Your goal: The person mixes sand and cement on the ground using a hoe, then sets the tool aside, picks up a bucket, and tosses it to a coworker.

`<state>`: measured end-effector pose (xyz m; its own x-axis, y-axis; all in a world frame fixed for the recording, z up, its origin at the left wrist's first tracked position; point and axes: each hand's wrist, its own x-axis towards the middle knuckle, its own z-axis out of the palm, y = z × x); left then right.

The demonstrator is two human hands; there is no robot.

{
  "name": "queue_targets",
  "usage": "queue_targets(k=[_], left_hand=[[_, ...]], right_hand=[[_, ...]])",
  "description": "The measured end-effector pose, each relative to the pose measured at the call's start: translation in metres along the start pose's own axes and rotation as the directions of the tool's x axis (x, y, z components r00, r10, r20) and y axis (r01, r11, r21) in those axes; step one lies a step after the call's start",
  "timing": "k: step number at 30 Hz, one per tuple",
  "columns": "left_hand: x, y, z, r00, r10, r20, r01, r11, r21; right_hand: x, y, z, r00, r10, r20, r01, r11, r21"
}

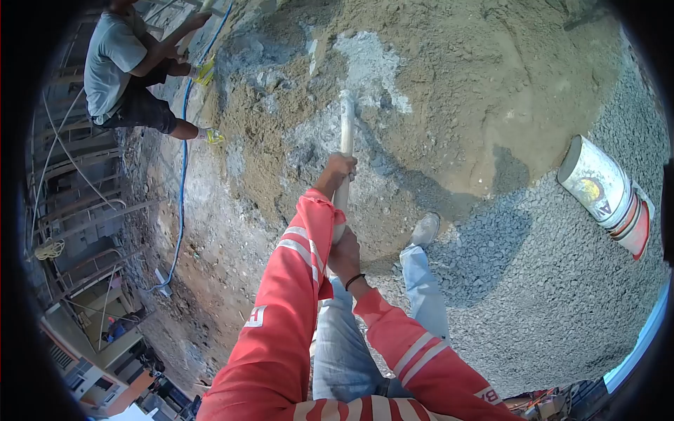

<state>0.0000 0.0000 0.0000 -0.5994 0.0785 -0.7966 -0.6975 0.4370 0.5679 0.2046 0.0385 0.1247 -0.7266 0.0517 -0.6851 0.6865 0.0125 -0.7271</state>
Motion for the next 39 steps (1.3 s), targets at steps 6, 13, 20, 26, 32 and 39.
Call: queue_targets(k=[6, 13, 20, 26, 32, 39], left_hand=[[-0.168, -0.016, -0.062, 0.96, 0.049, -0.275, -0.043, 0.999, 0.025], [-0.217, 0.008, -0.099, 0.85, 0.342, -0.4, -0.345, 0.936, 0.069], [-0.16, 0.09, -0.094, 0.702, 0.621, -0.347, -0.586, 0.782, 0.214], [-0.076, -0.097, -0.124, 0.892, 0.325, -0.316, -0.159, 0.877, 0.453], [-0.156, -0.163, -0.185, 0.885, 0.325, -0.333, -0.08, 0.811, 0.58], [-0.186, -0.07, -0.2, 0.787, 0.451, -0.421, -0.411, 0.892, 0.187]], right_hand=[[-0.125, -0.003, 0.088, 0.98, -0.147, -0.134, 0.161, 0.982, 0.097], [-0.101, 0.019, 0.112, 0.984, -0.153, -0.089, 0.141, 0.982, -0.126], [-0.013, -0.029, 0.104, 0.888, -0.342, -0.308, 0.398, 0.906, 0.141], [-0.041, 0.064, 0.225, 0.995, 0.091, -0.037, -0.033, 0.667, 0.745], [-0.129, 0.061, 0.276, 1.0, -0.007, -0.007, 0.009, 0.963, 0.27], [-0.087, 0.044, 0.239, 0.991, -0.119, -0.063, 0.121, 0.992, 0.026]])
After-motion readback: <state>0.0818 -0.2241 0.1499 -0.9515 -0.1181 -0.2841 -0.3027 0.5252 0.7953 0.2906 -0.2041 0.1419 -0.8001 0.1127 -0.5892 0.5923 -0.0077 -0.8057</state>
